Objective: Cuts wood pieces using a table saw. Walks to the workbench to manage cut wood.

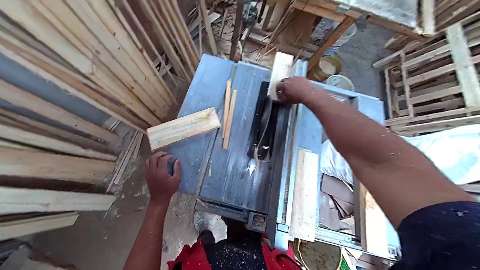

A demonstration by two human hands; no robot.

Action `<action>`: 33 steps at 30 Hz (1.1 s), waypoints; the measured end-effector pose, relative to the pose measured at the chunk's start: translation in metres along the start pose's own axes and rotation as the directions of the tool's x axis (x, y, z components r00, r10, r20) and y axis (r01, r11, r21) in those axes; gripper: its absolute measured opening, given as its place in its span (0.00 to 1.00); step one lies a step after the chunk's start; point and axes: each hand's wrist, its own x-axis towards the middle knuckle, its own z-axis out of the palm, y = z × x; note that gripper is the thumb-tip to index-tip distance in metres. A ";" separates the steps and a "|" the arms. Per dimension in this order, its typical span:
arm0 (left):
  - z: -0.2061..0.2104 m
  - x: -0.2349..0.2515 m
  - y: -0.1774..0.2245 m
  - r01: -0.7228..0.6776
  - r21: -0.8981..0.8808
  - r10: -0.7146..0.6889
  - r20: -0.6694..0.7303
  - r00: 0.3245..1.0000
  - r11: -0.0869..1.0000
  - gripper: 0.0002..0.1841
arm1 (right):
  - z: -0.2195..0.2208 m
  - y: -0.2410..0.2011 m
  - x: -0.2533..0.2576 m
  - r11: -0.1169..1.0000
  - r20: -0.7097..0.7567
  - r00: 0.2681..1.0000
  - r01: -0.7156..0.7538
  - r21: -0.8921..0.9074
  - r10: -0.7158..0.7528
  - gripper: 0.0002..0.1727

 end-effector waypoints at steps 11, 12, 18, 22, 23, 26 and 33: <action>-0.020 0.111 -0.007 -0.153 0.106 0.092 0.439 0.894 0.982 0.46 | 0.001 0.020 0.019 0.996 0.074 0.994 -0.078 0.032 0.076 0.60; -0.019 0.114 -0.009 -0.164 0.107 0.094 0.476 0.875 0.981 0.44 | 0.001 0.023 0.021 0.997 0.074 0.995 -0.065 0.035 0.062 0.53; -0.036 0.115 0.004 -0.107 0.179 -0.015 0.572 0.820 0.978 0.46 | -0.033 0.009 -0.010 0.973 -0.161 0.962 -0.206 0.107 0.221 0.16; -0.068 0.084 0.016 -0.099 0.235 -0.069 0.616 0.785 0.967 0.44 | -0.056 -0.017 -0.085 0.936 -0.391 0.865 -0.214 0.280 0.314 0.23; -0.074 0.072 0.021 -0.098 0.214 -0.056 0.615 0.786 0.972 0.39 | -0.054 -0.024 -0.122 0.923 -0.451 0.819 -0.229 0.308 0.354 0.26; -0.094 0.033 0.030 0.103 -0.002 -0.084 0.557 0.826 0.995 0.24 | -0.046 -0.069 -0.252 0.862 -0.510 0.707 -0.304 0.406 0.490 0.30; -0.095 -0.063 0.032 0.660 -0.731 -0.055 0.662 0.748 0.175 0.28 | 0.066 -0.271 -0.442 0.786 -0.502 0.606 -0.440 0.434 0.617 0.33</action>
